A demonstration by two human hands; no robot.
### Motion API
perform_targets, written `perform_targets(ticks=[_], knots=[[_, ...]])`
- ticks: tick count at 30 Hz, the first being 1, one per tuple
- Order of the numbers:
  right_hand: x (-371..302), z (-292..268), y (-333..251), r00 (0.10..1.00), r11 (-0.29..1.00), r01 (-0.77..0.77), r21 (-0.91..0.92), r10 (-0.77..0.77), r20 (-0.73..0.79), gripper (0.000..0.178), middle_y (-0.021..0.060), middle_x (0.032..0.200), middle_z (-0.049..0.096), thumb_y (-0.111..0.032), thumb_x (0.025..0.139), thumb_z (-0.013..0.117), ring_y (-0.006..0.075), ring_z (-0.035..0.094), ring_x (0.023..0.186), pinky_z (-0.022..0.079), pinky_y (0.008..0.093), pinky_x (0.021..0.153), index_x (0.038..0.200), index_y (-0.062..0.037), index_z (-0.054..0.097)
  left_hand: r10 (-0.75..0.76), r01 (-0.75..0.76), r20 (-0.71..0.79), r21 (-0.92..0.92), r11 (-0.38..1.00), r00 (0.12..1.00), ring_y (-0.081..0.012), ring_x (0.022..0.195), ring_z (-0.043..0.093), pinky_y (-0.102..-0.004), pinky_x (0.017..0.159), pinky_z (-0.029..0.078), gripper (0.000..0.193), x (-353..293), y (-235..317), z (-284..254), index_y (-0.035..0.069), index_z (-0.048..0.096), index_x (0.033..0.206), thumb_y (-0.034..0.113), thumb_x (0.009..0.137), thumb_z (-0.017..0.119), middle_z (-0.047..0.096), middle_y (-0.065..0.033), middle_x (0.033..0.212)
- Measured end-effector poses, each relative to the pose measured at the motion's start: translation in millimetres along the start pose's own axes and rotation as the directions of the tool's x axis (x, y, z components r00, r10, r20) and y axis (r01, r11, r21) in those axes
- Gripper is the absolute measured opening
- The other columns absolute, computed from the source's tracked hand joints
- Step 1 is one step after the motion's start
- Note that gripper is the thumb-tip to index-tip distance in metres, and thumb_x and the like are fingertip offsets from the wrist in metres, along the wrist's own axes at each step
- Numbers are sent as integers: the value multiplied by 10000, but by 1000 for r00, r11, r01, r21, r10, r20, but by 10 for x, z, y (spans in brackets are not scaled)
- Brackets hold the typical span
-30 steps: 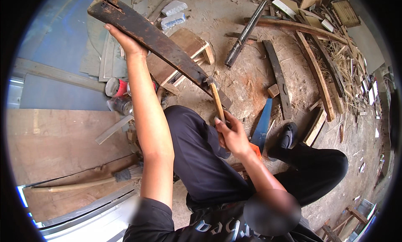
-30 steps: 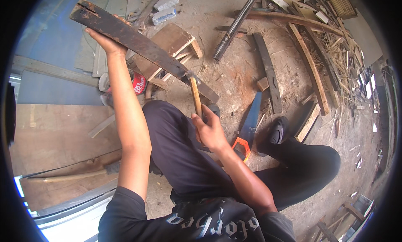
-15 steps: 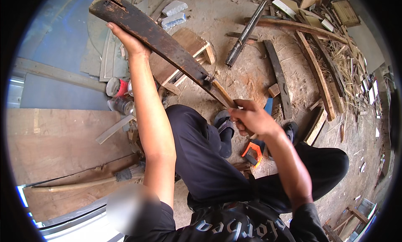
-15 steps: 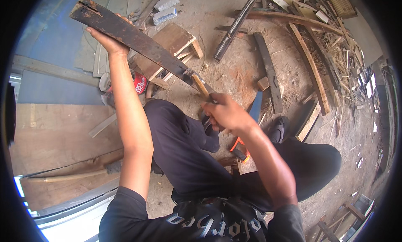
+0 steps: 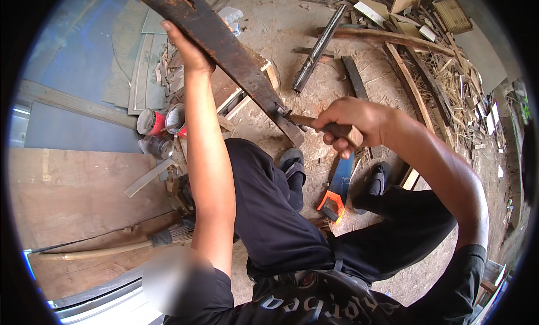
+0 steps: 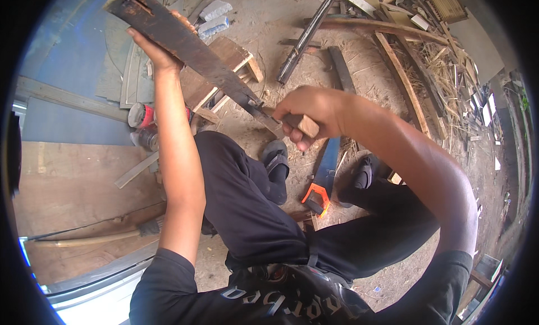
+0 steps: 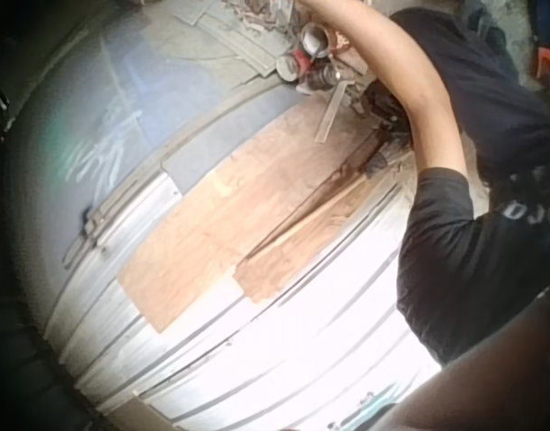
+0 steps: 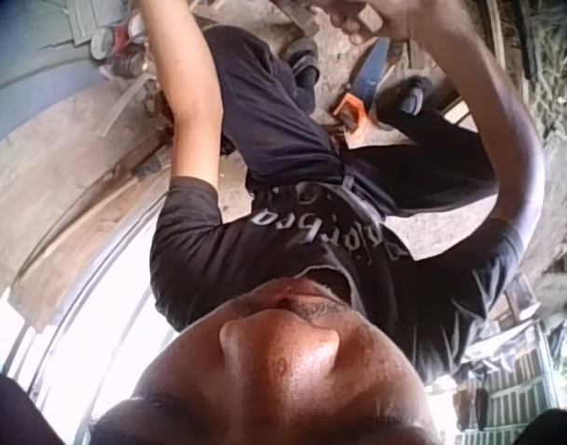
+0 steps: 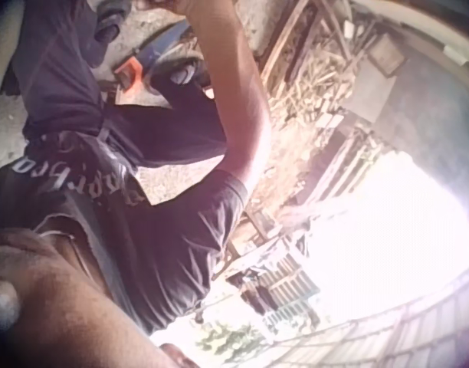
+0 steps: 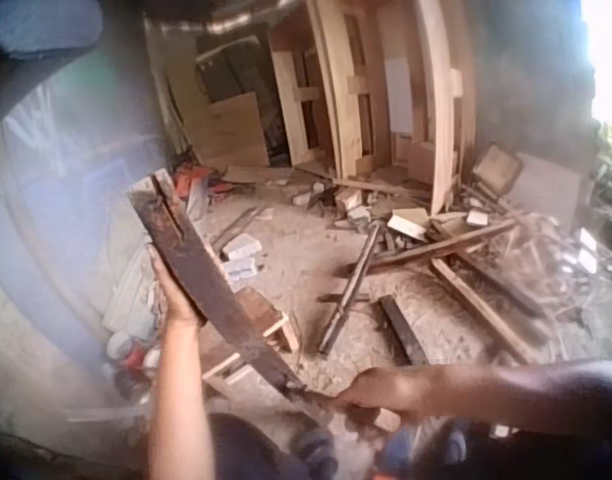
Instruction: The person sits on the floor and assembles a small wooden frame by joining two pieces of wood with a hammer and nails. They position the pieces, hammer nails into the joints, and adjust the alignment to form a rectangular frame.
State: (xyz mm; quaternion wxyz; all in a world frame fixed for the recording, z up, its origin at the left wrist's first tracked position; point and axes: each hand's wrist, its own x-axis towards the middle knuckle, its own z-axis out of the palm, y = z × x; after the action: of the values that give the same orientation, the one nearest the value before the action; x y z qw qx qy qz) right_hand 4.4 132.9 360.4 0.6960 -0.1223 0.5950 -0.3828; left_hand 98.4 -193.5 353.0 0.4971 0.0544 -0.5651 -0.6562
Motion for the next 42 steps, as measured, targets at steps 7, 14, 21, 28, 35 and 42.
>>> perform_targets(ticks=[7,14,21,28,35,42], knots=[[-105,19,294,997,999,15,49,-11,-74,184,77,741,563,-150,978,598,145,520,521,475,339,429,998,30,564,35,-42,198,32,999,979,-259,769,675,-420,650,566,1103,-158,45,264,45,611,1071,1009,725,202,648,-108,890],[-100,63,667,997,982,67,178,-57,-56,164,72,766,545,-137,995,585,145,522,546,448,332,438,1000,21,542,17,19,410,-82,996,912,-256,803,699,-408,690,608,1043,-6,-20,184,46,545,1198,963,758,317,660,-123,900],[-25,60,726,993,987,83,140,-70,-92,160,93,833,581,-105,983,579,198,610,650,489,345,476,1017,43,528,130,-129,340,-26,991,932,-215,869,673,-367,757,570,952,263,-449,80,13,557,1198,874,798,496,654,-108,994],[176,20,698,977,991,117,64,-103,-187,65,112,787,589,-19,901,562,225,641,684,523,369,491,913,39,537,309,-314,62,115,942,949,-196,976,640,-324,899,486,676,-136,29,834,-47,480,1279,324,826,817,659,-157,1126],[285,70,700,956,994,96,-52,-107,-273,123,143,741,590,-41,875,510,204,587,588,483,350,461,898,65,567,327,-130,-333,497,858,885,-245,926,659,-358,878,508,624,-299,-18,1288,-73,545,1113,395,801,817,675,-169,1016],[295,459,950,888,938,100,-333,-235,-396,265,114,722,596,-205,933,555,203,598,559,434,353,438,1004,50,566,466,-137,-293,709,692,835,-333,863,678,-410,804,532,682,-177,-235,1182,-115,535,973,392,696,897,648,-208,899]])
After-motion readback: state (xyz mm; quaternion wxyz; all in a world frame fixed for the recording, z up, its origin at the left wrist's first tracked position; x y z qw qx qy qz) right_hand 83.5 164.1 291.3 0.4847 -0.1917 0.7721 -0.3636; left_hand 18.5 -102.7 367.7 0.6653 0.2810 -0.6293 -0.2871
